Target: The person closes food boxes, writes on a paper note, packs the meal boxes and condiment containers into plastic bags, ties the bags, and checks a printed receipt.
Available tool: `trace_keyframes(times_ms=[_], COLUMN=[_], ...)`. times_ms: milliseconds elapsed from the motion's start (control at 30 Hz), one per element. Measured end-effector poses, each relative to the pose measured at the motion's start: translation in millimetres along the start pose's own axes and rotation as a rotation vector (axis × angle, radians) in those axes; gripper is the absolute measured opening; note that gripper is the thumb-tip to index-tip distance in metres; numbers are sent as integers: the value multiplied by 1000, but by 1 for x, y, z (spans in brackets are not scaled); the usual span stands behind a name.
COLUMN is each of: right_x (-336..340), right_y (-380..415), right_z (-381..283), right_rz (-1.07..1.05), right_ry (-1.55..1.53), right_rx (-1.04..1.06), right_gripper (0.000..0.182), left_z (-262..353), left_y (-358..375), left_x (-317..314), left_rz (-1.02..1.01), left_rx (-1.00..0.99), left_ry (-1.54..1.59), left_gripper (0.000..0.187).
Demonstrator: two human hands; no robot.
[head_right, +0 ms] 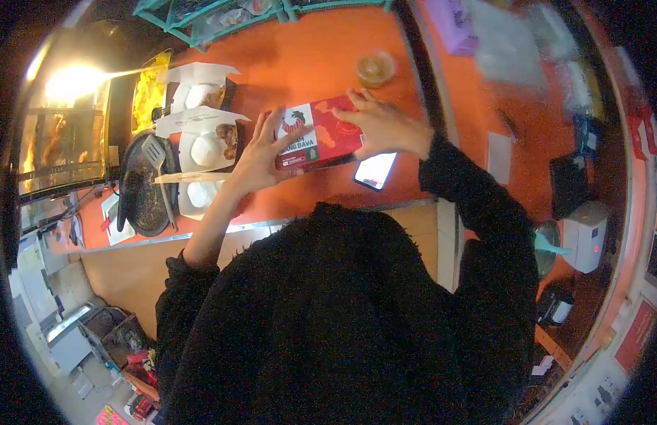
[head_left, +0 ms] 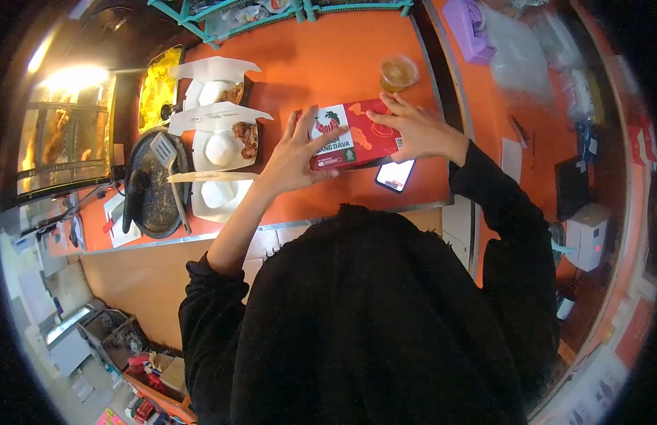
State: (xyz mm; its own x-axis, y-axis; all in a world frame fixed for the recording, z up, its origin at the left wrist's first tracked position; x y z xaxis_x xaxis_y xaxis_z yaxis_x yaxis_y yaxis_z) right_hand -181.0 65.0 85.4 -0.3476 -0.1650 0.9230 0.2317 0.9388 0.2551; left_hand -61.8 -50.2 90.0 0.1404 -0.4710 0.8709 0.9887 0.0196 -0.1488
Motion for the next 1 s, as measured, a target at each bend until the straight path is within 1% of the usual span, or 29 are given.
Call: trace_keyframes(times_ms=[67,100,167,200,267,333,400,433,467,533,567,600,667,700,733,767,800,867,900,933,967,1000], right_x=[-10,-18,-19,-29,-34,-35,-36,-35,-36,-37,-28,-22,8,50,55,76,83,88,87,65,42,45], right_y=[2,5,15,17,25,23,20,20,22,23,26,24,19,30,29,39,43,32,29,21,11,10], right_z=[3,7,3,2,5,8,12,12,12,13,15,28,79,103,163,211,258,324,349,385,403,399], right_rz=[89,87,293,290,406,436,466,495,499,462,537,544,713,969,1011,1264,1255,924,934,892,811,812], right_ry=[-24,-25,-109,-108,-184,-110,-150,-196,-192,-333,-481,-475,-564,-627,-580,-96,-6,209,211,-289,-786,-788], right_rx=[50,50,204,202,203,167,202,222,212,218,237,234,123,-65,-317,-289,-579,-806,-807,-822,-803,-803], right_gripper=[81,81,80,80,80,83,84,81,81,78,62,62,44,34,29,34,43,48,48,46,43,43], left_z=[1,4,13,17,21,20,15,17,20,25,28,26,20,22,27,30,30,29,27,27,28,28], left_y=[3,6,15,21,25,23,22,23,24,25,24,24,27,26,26,24,22,24,24,24,23,22], left_x=[-2,-3,-7,-10,-20,-32,-31,-28,-28,-13,-8,-11,-24,-21,-18,-16,-16,-21,-25,-25,-24,-24], left_rz=[3,2,-46,-46,1,15,211,245,244,421,505,507,473,470,473,436,401,428,441,452,449,449], left_rx=[-38,-37,-20,-22,36,-4,-115,-128,-139,-147,-120,-129,-159,-151,-153,-108,-66,-62,-69,-76,-69,-69], left_ry=[-88,-87,-404,-401,-335,-321,-59,-27,-23,60,45,45,14,-27,-26,-45,-65,-60,-59,-58,-54,-56], left_gripper=[73,73,71,71,71,69,65,58,58,53,46,46,42,39,39,39,39,37,36,36,33,33])
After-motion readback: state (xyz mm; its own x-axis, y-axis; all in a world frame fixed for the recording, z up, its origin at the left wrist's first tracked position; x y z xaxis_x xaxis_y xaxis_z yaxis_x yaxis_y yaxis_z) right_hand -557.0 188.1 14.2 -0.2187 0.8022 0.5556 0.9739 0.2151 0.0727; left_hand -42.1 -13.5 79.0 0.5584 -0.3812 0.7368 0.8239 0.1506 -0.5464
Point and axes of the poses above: each hand's wrist, its own y-axis away from the middle knuckle, its own x-axis out of the back of the hand, z = x × y, the point moved 7 cm from there along -y, towards the middle knuckle, and after that the axes turned 4 degrees about z, right-handed, at the moved point
